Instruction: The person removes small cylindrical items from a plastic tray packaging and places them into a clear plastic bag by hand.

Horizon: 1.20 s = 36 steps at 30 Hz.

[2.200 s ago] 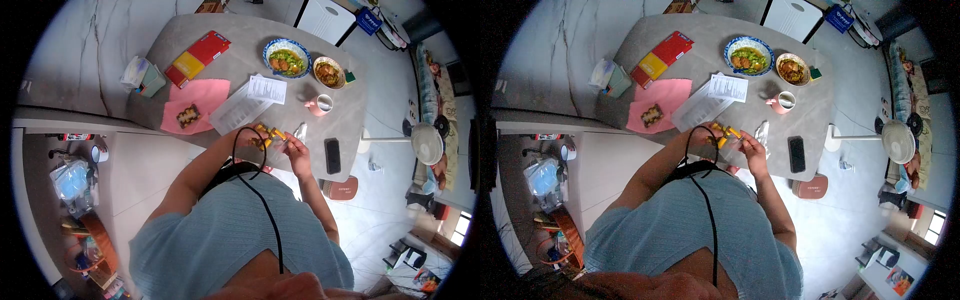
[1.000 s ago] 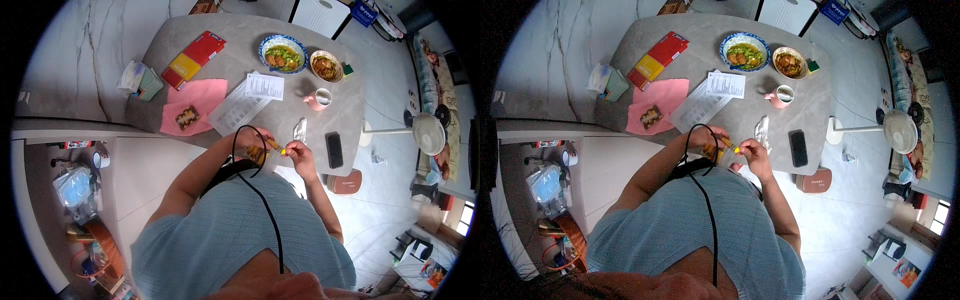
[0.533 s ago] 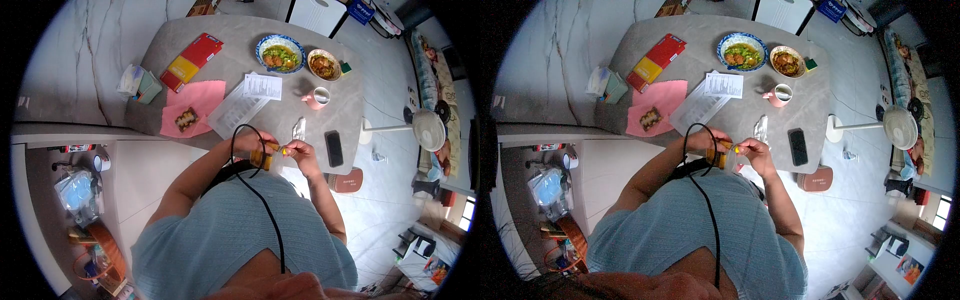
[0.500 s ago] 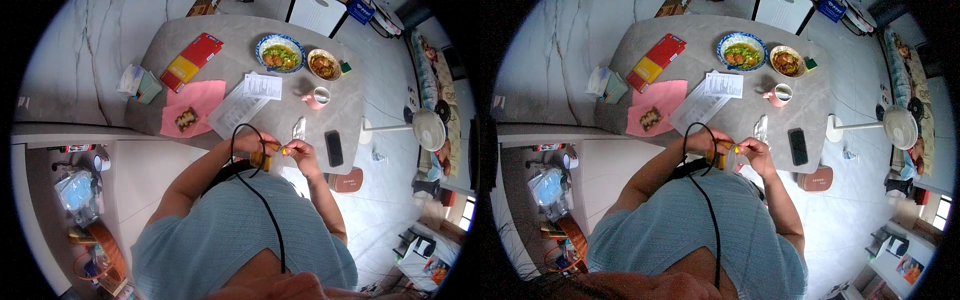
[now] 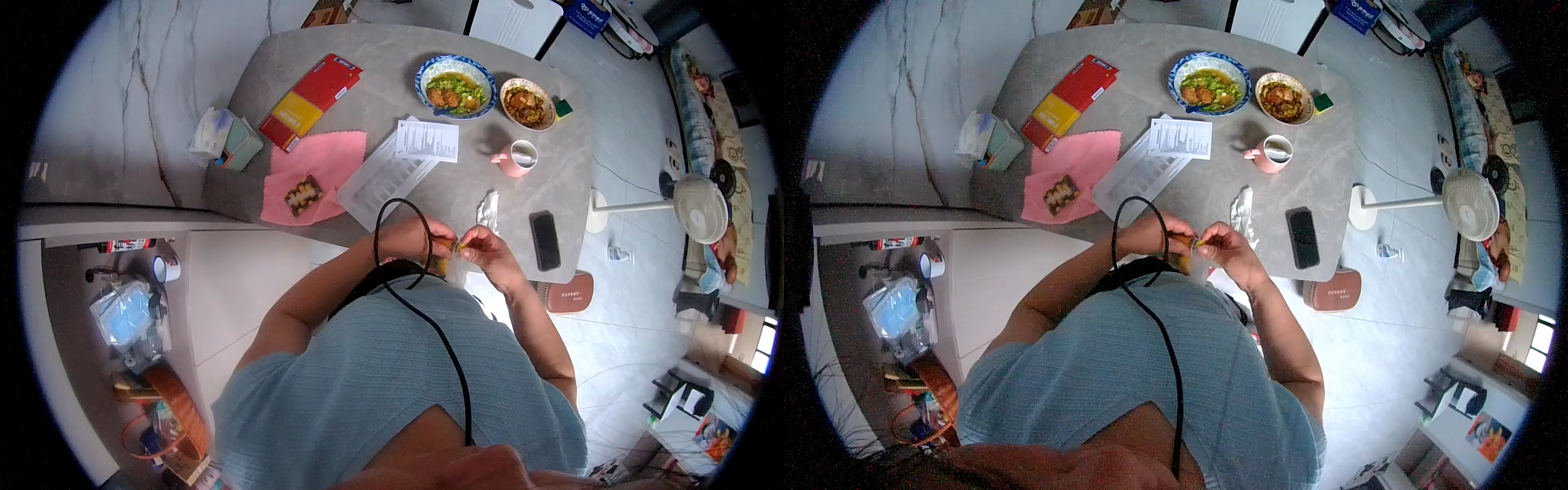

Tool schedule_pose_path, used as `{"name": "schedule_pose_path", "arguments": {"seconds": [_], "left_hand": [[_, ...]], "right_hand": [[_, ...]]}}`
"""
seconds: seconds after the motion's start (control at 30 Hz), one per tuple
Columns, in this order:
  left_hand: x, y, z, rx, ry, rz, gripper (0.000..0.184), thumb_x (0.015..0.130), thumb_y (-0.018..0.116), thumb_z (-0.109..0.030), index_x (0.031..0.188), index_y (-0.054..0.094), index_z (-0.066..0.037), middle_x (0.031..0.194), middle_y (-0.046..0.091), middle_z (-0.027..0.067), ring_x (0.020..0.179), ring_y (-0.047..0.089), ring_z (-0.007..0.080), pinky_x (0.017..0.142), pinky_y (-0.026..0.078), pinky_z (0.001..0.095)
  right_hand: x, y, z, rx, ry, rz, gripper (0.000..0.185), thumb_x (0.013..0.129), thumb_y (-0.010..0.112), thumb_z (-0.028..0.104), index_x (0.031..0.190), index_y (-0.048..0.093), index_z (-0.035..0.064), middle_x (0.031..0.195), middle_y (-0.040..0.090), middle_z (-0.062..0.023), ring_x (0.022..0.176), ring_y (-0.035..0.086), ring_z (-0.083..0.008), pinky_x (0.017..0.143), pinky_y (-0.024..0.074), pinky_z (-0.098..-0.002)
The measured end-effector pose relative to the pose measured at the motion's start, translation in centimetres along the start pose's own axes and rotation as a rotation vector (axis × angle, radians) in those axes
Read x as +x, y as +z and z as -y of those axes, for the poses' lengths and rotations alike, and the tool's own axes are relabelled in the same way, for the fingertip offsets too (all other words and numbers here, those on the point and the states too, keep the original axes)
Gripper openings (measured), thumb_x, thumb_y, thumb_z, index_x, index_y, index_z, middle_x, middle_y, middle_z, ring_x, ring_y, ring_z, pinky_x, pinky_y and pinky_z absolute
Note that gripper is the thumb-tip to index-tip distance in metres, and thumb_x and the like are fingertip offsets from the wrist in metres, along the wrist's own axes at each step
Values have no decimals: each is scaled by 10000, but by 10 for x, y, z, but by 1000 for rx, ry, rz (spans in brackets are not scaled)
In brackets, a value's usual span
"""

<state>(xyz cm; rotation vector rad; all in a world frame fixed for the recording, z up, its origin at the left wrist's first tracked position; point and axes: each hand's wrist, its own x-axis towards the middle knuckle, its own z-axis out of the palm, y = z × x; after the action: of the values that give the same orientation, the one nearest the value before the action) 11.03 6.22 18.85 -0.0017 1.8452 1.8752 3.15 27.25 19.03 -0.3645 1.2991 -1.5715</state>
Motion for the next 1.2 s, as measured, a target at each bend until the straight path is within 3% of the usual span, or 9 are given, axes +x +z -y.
{"name": "schedule_pose_path", "arguments": {"seconds": [0.2,0.27,0.4,0.73,0.83,0.9,1.03,1.1,1.2], "left_hand": [[4,2,10,211,119,-63,313,779,728,-227,985,640,-7,781,650,99,678,598,168,628,460,307],[7,2,14,326,322,-109,319,774,725,-227,984,638,-4,774,643,117,668,601,197,617,457,316],[7,0,10,304,268,-80,334,768,725,-227,995,633,1,771,641,127,688,616,203,631,460,318],[8,4,6,303,176,-60,341,795,712,-260,1005,620,-8,785,627,92,717,589,185,650,446,316],[5,6,2,227,121,-35,345,797,716,-255,1020,614,-12,810,623,79,758,581,160,686,444,304],[5,5,0,167,117,-32,346,799,717,-249,1029,611,-15,826,623,68,776,574,146,701,441,298],[4,6,-11,71,134,-10,338,809,709,-227,1054,601,-20,852,618,46,786,559,122,710,440,290],[3,7,-13,74,144,-12,336,814,705,-223,1058,598,-18,848,614,42,784,555,118,708,441,285],[8,10,-10,18,187,-14,320,824,693,-219,1045,595,-10,834,606,45,777,550,113,705,443,279]], "right_hand": [[3,-6,-2,-68,52,-2,143,837,657,32,926,548,58,869,562,-1,817,527,-105,738,439,-239],[4,-6,2,-109,65,-2,137,840,655,30,922,548,55,865,565,0,810,531,-101,734,440,-236],[8,-9,-4,-276,-22,-43,125,845,652,29,920,554,46,863,584,-4,815,548,-95,744,450,-234],[11,-23,9,-97,142,41,84,830,664,12,871,594,33,909,602,-21,844,555,-103,778,453,-234],[8,-14,7,-207,-19,14,81,827,664,2,853,595,36,872,595,-13,827,551,-107,768,452,-236],[9,-10,-4,-322,-331,-66,78,825,646,-11,839,588,39,797,589,-23,791,565,-125,727,454,-248],[6,6,6,-583,-515,-199,98,801,645,-24,834,578,40,769,575,-61,751,582,-198,707,460,-287],[5,10,12,-803,-708,-244,112,775,650,-29,810,571,43,802,578,-93,747,586,-270,687,467,-331],[1,17,27,-1091,-791,-249,120,766,660,-22,832,570,23,778,561,-117,729,570,-278,670,464,-319]]}}
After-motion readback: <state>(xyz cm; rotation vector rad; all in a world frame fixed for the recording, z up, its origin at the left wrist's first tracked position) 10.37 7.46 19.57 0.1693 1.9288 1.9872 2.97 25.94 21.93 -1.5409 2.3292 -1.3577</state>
